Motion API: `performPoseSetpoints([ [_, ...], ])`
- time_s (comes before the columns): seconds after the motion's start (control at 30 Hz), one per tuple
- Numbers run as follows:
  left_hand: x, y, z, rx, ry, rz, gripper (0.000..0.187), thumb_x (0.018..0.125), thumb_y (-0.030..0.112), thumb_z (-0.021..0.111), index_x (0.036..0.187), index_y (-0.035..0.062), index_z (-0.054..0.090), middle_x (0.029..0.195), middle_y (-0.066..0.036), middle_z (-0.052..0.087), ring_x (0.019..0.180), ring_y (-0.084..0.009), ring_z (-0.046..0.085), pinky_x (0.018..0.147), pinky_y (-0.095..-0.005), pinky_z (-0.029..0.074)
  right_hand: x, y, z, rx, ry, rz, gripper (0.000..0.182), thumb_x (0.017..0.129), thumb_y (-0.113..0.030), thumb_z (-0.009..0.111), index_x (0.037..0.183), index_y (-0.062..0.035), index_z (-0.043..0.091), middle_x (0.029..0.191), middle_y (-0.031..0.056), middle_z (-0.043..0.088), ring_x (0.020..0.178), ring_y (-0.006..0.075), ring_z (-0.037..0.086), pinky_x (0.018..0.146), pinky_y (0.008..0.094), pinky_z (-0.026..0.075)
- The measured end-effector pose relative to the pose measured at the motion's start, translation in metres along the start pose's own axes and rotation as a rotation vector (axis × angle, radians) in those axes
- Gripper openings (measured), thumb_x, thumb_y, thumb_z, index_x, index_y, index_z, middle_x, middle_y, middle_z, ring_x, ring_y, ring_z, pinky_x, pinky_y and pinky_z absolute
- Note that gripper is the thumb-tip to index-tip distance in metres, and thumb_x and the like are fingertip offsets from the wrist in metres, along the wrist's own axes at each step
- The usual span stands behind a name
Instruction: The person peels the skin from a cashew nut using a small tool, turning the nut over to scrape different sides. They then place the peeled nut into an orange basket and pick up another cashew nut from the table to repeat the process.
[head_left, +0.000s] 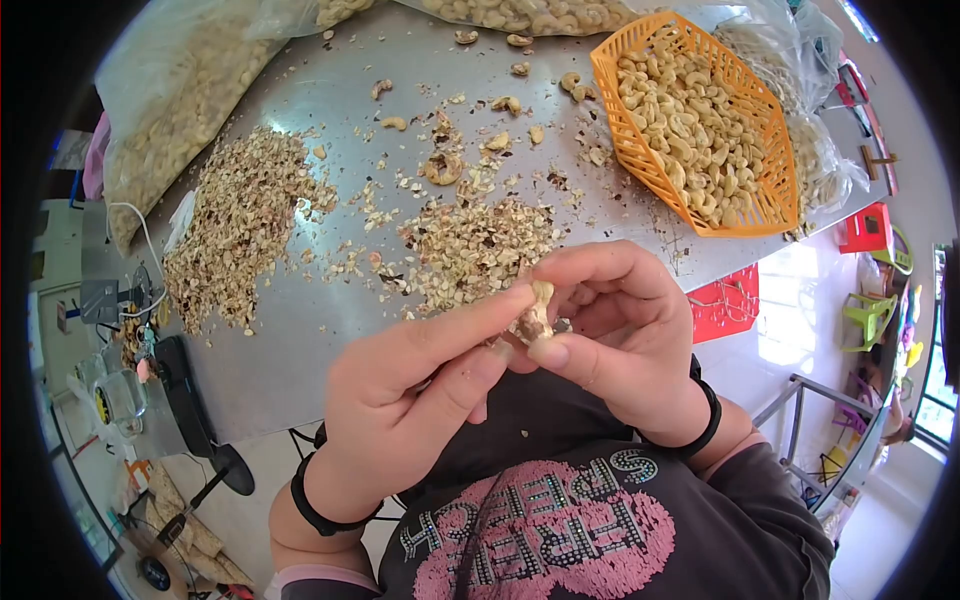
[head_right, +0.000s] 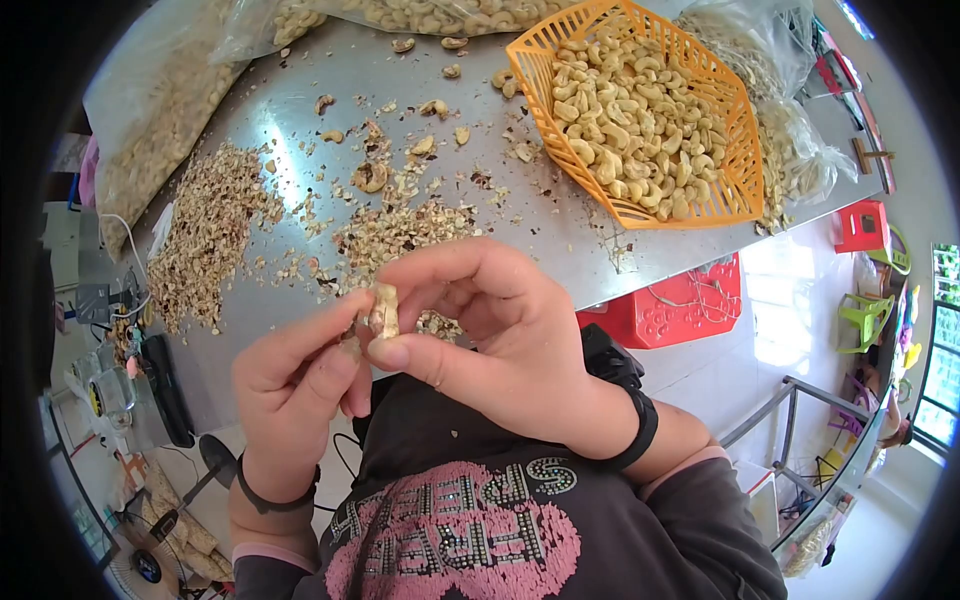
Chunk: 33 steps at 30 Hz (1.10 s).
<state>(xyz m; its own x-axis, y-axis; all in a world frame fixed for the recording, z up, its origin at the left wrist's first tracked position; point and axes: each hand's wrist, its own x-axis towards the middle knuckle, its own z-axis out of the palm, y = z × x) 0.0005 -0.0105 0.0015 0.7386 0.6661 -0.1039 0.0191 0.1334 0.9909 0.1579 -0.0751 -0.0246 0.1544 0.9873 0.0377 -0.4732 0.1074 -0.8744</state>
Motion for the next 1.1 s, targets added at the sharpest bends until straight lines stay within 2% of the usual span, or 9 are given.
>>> performPoseSetpoints([
  [0.23,0.001,0.003,0.004,0.094,-0.032,0.068,0.039,0.079,0.001,0.05,0.117,0.0022,0.043,0.101,-0.011,0.057,0.085,-0.016,0.058,0.073,-0.0235,0.044,0.0,-0.002,-0.001,0.017,-0.017,-0.03,0.036,0.069,0.005,0.062,0.102,0.0041,0.046,0.089,0.0083,0.054,0.081,0.0129,0.054,0.072,0.0258,0.045],
  [0.57,-0.001,-0.002,-0.004,0.18,-0.07,0.042,0.036,0.075,0.004,0.056,0.11,0.0043,0.051,0.092,-0.011,0.06,0.076,-0.0176,0.06,0.066,-0.023,0.045,-0.002,0.004,-0.003,-0.229,-0.048,-0.238,0.036,0.067,0.007,0.063,0.1,0.0037,0.049,0.093,0.0109,0.053,0.078,0.014,0.054,0.07,0.0251,0.045],
  [0.73,-0.002,-0.008,0.004,0.534,0.066,0.265,0.034,0.074,0.001,0.055,0.108,0.0049,0.053,0.087,-0.012,0.061,0.07,-0.0205,0.06,0.061,-0.0233,0.046,-0.003,0.011,0.0,-0.242,0.0,-0.263,0.035,0.067,0.006,0.063,0.099,0.0038,0.049,0.094,0.0108,0.052,0.078,0.0142,0.054,0.07,0.0247,0.045],
  [0.83,-0.001,-0.008,0.002,0.539,0.065,0.261,0.032,0.075,-0.001,0.054,0.107,0.0039,0.053,0.085,-0.011,0.061,0.07,-0.0179,0.06,0.06,-0.0238,0.046,-0.002,0.009,0.0,-0.228,-0.01,-0.242,0.035,0.068,0.006,0.063,0.1,0.004,0.047,0.094,0.0107,0.052,0.08,0.0143,0.054,0.071,0.0249,0.044],
  [0.87,-0.002,-0.006,0.001,0.539,0.066,0.261,0.032,0.075,-0.001,0.054,0.107,0.0039,0.053,0.085,-0.011,0.061,0.07,-0.0179,0.06,0.06,-0.0238,0.046,-0.002,0.008,0.001,-0.179,-0.018,-0.205,0.036,0.069,0.005,0.062,0.101,0.0041,0.047,0.095,0.0105,0.052,0.08,0.0143,0.054,0.072,0.0251,0.044],
  [0.93,-0.002,-0.001,-0.003,0.037,0.046,-0.09,0.03,0.076,-0.002,0.053,0.106,0.0021,0.053,0.086,-0.01,0.061,0.074,-0.0156,0.06,0.063,-0.0234,0.046,-0.001,0.005,0.002,-0.115,-0.042,-0.157,0.036,0.069,0.005,0.062,0.101,0.0041,0.046,0.095,0.0104,0.053,0.081,0.0141,0.054,0.072,0.0254,0.044],
  [0.97,-0.001,-0.002,-0.002,0.038,0.046,-0.088,0.03,0.076,-0.002,0.053,0.106,0.0021,0.053,0.086,-0.01,0.061,0.074,-0.0156,0.06,0.063,-0.0234,0.046,-0.001,0.004,0.002,-0.052,-0.064,-0.109,0.036,0.07,0.005,0.061,0.102,0.0041,0.046,0.095,0.0102,0.053,0.082,0.0139,0.053,0.073,0.0257,0.044],
  [1.03,0.001,-0.006,-0.001,0.089,0.036,0.127,0.03,0.077,-0.001,0.052,0.108,0.0008,0.052,0.092,-0.011,0.06,0.078,-0.0141,0.059,0.067,-0.0231,0.046,0.0,0.002,0.002,-0.021,-0.057,-0.083,0.036,0.07,0.005,0.061,0.102,0.004,0.046,0.094,0.0101,0.053,0.081,0.0135,0.053,0.073,0.0258,0.044],
  [1.1,0.0,-0.002,-0.002,0.096,0.017,0.091,0.032,0.077,-0.001,0.052,0.109,0.0007,0.05,0.095,-0.011,0.059,0.079,-0.0147,0.059,0.068,-0.023,0.045,0.0,0.002,0.002,0.011,-0.052,-0.055,0.035,0.07,0.005,0.061,0.102,0.0038,0.046,0.094,0.0099,0.053,0.081,0.0132,0.053,0.073,0.026,0.044],
])
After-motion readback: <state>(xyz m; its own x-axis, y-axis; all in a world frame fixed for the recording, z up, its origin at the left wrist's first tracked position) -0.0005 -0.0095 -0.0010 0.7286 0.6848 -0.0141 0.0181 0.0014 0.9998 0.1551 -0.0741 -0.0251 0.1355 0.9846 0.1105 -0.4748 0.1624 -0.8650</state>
